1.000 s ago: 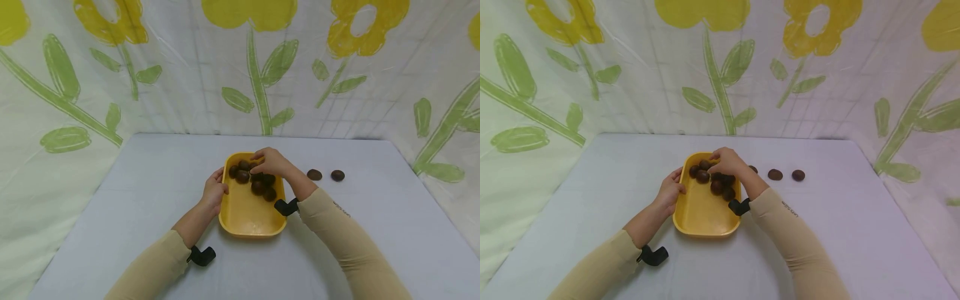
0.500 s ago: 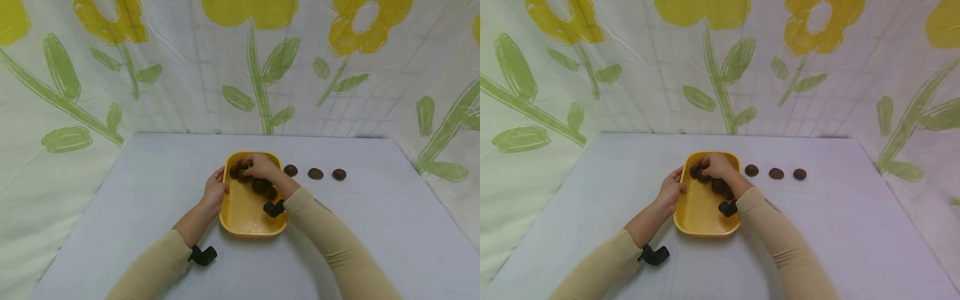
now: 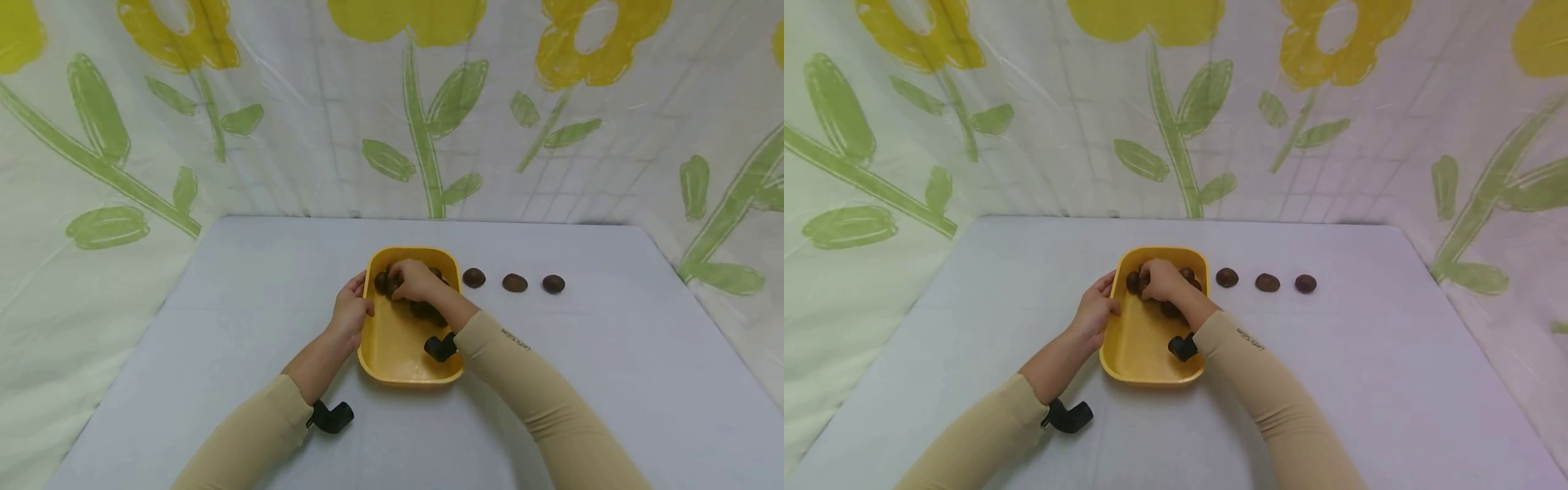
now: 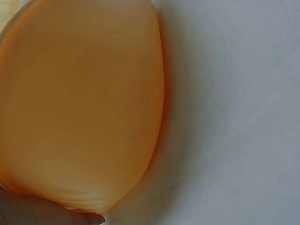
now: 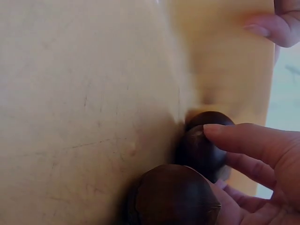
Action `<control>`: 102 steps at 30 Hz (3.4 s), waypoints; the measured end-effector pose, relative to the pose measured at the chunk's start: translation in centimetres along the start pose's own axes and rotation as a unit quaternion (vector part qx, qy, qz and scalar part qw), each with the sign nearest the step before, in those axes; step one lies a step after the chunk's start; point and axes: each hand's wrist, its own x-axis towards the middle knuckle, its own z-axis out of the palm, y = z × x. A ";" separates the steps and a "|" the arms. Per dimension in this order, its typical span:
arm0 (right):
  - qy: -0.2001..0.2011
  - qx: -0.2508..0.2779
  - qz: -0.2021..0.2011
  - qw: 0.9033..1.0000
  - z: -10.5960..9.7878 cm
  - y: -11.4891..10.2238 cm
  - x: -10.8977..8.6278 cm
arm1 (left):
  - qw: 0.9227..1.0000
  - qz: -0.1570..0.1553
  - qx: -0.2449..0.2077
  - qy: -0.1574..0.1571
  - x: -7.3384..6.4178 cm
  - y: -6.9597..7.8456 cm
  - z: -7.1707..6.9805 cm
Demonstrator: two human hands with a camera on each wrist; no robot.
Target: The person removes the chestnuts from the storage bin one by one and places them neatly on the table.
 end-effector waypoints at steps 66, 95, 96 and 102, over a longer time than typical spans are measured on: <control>0.173 0.367 0.063 0.912 -9.2 13.6 -9.8 | 1.000 -0.008 -0.008 0.018 -0.1 0.0 -0.2; 0.366 0.444 0.242 0.781 -10.6 23.6 -15.7 | 1.000 -0.003 -0.006 0.008 0.0 -0.2 -0.1; 0.366 0.435 0.251 0.783 -10.6 23.7 -15.7 | 1.000 -0.002 -0.006 0.009 0.0 -0.2 -0.1; 0.375 0.384 0.298 0.789 -10.4 24.1 -15.7 | 1.000 -0.005 -0.003 0.013 0.0 -0.1 -0.1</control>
